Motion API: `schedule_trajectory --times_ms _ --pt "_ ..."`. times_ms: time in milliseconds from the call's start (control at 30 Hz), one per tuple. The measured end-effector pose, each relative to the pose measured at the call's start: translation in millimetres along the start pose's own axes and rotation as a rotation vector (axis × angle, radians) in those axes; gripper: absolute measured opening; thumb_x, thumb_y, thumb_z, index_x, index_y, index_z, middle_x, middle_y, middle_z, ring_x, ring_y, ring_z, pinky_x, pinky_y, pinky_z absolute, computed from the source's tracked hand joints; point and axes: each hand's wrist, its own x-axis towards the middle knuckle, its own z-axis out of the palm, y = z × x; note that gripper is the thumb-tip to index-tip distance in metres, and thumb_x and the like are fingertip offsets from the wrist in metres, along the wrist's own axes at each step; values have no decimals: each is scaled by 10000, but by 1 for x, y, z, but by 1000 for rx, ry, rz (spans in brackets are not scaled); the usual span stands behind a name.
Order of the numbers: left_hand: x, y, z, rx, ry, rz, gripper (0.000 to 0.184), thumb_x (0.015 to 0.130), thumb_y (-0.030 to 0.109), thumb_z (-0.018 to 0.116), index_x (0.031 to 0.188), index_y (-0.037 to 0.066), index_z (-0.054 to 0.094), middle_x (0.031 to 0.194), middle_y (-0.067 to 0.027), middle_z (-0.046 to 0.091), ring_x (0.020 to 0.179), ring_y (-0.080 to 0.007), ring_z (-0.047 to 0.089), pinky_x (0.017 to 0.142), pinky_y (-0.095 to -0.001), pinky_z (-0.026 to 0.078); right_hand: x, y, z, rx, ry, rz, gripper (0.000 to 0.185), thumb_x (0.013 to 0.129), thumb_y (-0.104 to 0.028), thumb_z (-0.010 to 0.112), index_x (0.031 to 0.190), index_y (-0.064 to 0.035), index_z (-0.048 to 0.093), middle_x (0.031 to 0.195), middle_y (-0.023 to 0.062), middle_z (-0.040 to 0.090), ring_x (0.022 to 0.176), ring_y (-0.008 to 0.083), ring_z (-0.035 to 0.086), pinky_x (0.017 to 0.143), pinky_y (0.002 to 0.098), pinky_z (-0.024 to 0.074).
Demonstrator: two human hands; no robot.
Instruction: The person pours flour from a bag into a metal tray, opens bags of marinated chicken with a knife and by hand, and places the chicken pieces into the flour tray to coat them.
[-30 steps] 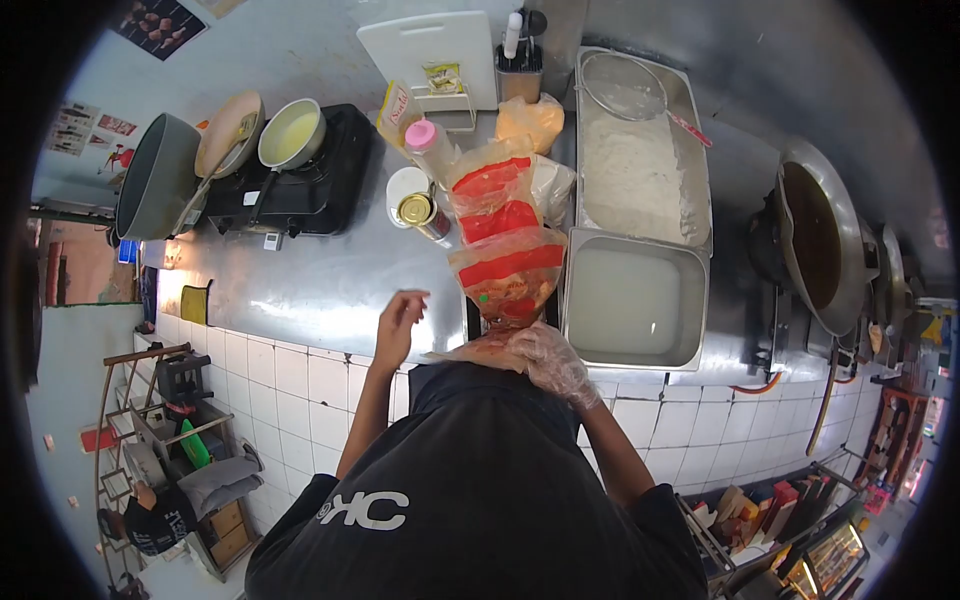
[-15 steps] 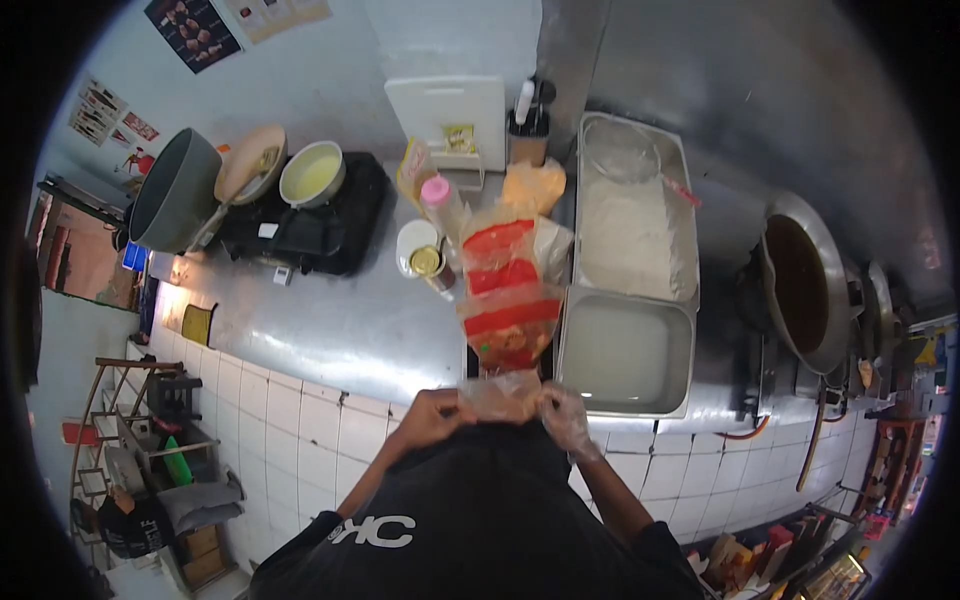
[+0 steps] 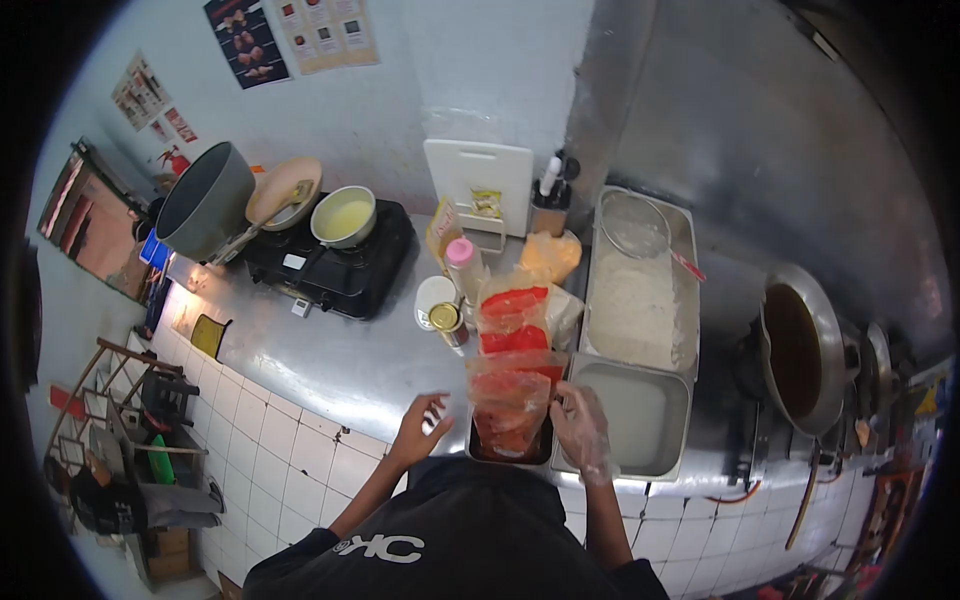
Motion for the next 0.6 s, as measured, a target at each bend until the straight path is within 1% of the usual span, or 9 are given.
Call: schedule_trajectory --times_ms 67,133,167,200,267,300,400,567,600 --pt "-37 -43 -15 -98 -167 32 393 972 238 674 1309 44 608 1208 -126 637 1118 -256 620 956 -373 484 -8 11 1 -45 10 -72 253 887 -105 684 1136 -84 643 1044 108 669 895 280 656 797 409 531" --pt "-75 -68 -25 -112 -399 20 429 1027 268 580 1396 52 556 1384 -133 582 1285 -283 545 1105 -399 388 -15 25 13 -152 -142 -525 281 879 -148 701 1150 -106 641 1147 90 654 1043 283 641 901 433 523" --pt "-90 -74 -26 -114 -522 -29 451 1054 282 526 1444 56 521 1469 -135 535 1375 -292 484 1171 -410 322 -12 24 22 -135 -159 -541 281 879 -148 701 1150 -106 641 1147 90 654 1043 283 641 901 433 523" --pt "-102 -81 -24 -112 -497 -43 451 1054 282 526 1444 56 521 1469 -135 535 1375 -292 484 1171 -410 322 -10 19 34 -197 -326 -692 310 881 -191 698 1177 -115 641 1208 85 640 1125 284 613 969 437 495" --pt "-123 -92 -20 -272 -469 -13 528 1088 378 385 1509 69 458 1563 -166 414 1482 -303 326 1222 -445 217 -11 16 58 -455 -561 -937 423 875 -308 683 1255 -129 642 1375 86 582 1301 276 532 1100 439 416" --pt "-127 -94 -19 -270 -449 -25 528 1088 378 385 1509 69 458 1563 -166 414 1482 -303 326 1222 -445 217 -12 16 67 -439 -571 -952 423 875 -308 683 1255 -129 642 1375 86 582 1301 276 532 1100 439 416" --pt "-125 -102 -23 -238 -461 22 586 1089 444 318 1518 63 441 1608 -171 337 1507 -325 272 1234 -455 178 -8 16 80 -392 -539 -665 434 849 -272 669 1254 -120 654 1421 87 557 1343 308 499 1123 489 379" --pt "-130 -148 -20 -176 -488 83 651 1074 508 297 1538 64 403 1632 -175 275 1526 -336 214 1236 -489 135 -7 22 59 -389 -464 -696 388 890 -280 681 1236 -107 663 1391 83 584 1347 311 495 1137 474 363" --pt "-132 -157 -23 -203 -482 48 551 1060 447 409 1508 130 472 1638 -163 257 1514 -358 230 1227 -494 180 -8 25 54 -408 -481 -683 364 892 -261 678 1225 -116 663 1384 79 589 1341 304 502 1134 477 368"
